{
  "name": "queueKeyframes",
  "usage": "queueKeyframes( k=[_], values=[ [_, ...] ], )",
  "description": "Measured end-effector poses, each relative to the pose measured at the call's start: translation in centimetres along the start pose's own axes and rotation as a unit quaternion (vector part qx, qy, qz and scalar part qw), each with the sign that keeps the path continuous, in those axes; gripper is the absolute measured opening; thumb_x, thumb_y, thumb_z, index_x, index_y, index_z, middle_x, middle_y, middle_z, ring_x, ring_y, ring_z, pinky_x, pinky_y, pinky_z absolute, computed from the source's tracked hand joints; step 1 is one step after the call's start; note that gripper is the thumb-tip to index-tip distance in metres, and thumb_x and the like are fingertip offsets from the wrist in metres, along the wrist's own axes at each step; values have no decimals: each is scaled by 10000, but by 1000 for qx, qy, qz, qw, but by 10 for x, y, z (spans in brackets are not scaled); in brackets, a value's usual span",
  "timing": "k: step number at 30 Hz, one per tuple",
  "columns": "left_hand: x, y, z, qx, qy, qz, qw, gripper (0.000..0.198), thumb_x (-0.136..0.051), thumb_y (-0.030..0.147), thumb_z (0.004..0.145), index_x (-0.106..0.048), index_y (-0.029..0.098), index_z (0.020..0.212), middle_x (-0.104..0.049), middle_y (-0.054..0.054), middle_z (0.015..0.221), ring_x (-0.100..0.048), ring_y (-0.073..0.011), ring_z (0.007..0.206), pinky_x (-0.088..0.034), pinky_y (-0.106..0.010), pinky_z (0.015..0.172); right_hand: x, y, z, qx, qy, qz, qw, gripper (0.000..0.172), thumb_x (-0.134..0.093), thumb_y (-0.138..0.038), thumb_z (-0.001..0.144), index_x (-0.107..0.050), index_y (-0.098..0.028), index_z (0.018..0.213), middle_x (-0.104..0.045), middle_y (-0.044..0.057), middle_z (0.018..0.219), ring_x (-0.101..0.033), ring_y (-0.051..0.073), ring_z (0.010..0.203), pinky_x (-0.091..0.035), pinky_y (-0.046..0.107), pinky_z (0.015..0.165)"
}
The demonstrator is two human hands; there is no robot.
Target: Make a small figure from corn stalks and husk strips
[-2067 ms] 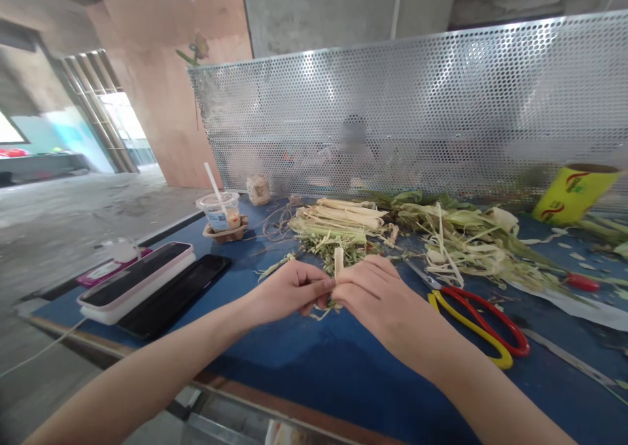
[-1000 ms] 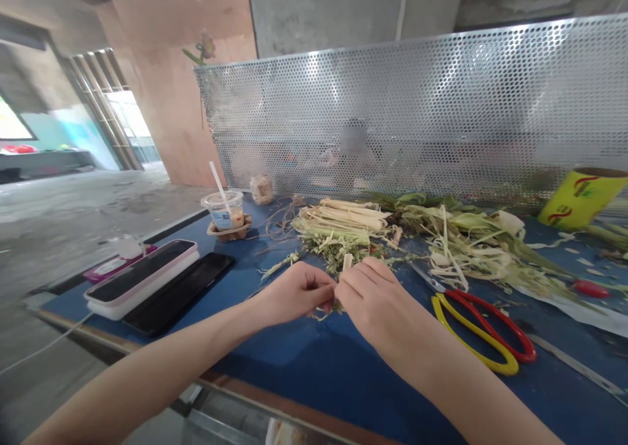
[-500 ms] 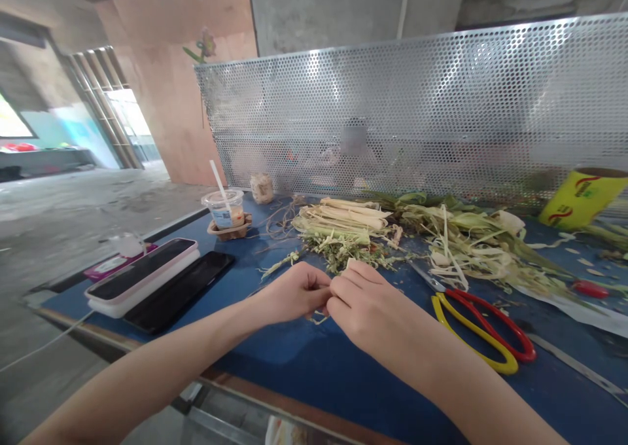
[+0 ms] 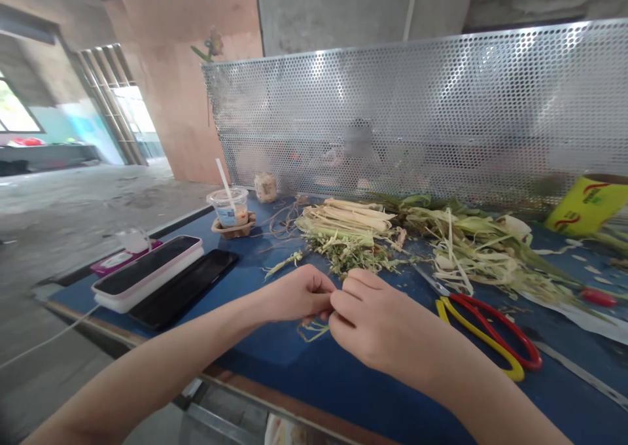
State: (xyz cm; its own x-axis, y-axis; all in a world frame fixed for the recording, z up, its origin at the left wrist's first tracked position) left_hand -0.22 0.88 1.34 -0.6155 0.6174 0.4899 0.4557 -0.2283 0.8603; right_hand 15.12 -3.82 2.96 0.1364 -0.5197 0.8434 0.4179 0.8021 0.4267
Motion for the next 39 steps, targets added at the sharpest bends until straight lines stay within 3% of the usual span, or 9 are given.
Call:
queueKeyframes(
  k=[5, 10, 15, 21, 30, 39],
  values=[
    [-2, -2, 0, 12, -13, -11, 1000, 190, -446, 180, 693, -543, 120, 540, -475, 52, 470, -392, -28, 379, -317, -136, 380, -3, 2, -2, 11, -16, 56, 998, 214, -408, -102, 839, -538, -181, 689, -508, 13, 697, -419, 144, 670, -330, 294, 627],
    [-3, -1, 1, 25, -16, -27, 999, 201, -445, 166, 698, -522, 123, 517, -469, 57, 461, -404, -25, 373, -320, -135, 368, -6, 11, -5, -93, -53, 198, 974, 188, -434, -139, 846, -589, -227, 785, -546, 1, 784, -471, 138, 756, -380, 269, 684],
    [-4, 1, 2, 62, -21, -94, 993, 158, -489, 204, 698, -553, 124, 578, -476, 59, 474, -379, -19, 361, -331, -139, 355, -3, 16, -10, -160, -49, 312, 935, 210, -407, -146, 864, -597, -227, 827, -561, 14, 852, -527, 109, 791, -417, 208, 695],
    [-4, -2, 2, 56, -56, -128, 989, 193, -503, 217, 678, -494, 127, 507, -449, 64, 452, -349, -9, 335, -301, -135, 327, -5, 19, -14, -176, -38, 305, 935, 241, -432, -102, 831, -623, -249, 825, -551, 5, 834, -527, 89, 688, -401, 182, 594],
    [-4, -1, 2, 64, -60, -131, 987, 173, -497, 212, 673, -510, 125, 525, -457, 63, 457, -353, -7, 345, -299, -123, 321, 0, 16, -8, -190, -80, 343, 916, 167, -445, -195, 852, -604, -225, 811, -569, 6, 855, -552, 99, 770, -415, 188, 681],
    [-6, -1, 2, 83, -60, -111, 988, 157, -461, 154, 668, -517, 127, 524, -460, 61, 453, -384, -17, 359, -326, -122, 330, -1, 9, -5, -124, -78, 291, 945, 226, -414, -112, 836, -601, -238, 839, -581, 0, 874, -542, 121, 801, -429, 214, 697]
  ],
)
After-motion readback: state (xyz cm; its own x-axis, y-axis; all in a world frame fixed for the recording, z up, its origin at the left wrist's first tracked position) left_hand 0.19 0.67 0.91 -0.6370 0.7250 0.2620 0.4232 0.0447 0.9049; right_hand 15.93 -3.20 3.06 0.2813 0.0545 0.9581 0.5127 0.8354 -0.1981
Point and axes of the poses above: each hand's wrist, its own z-axis towards the middle knuckle, its own x-axis out of the back of the hand, y = z × x, the point moved 1 cm from there along z, towards the middle knuckle
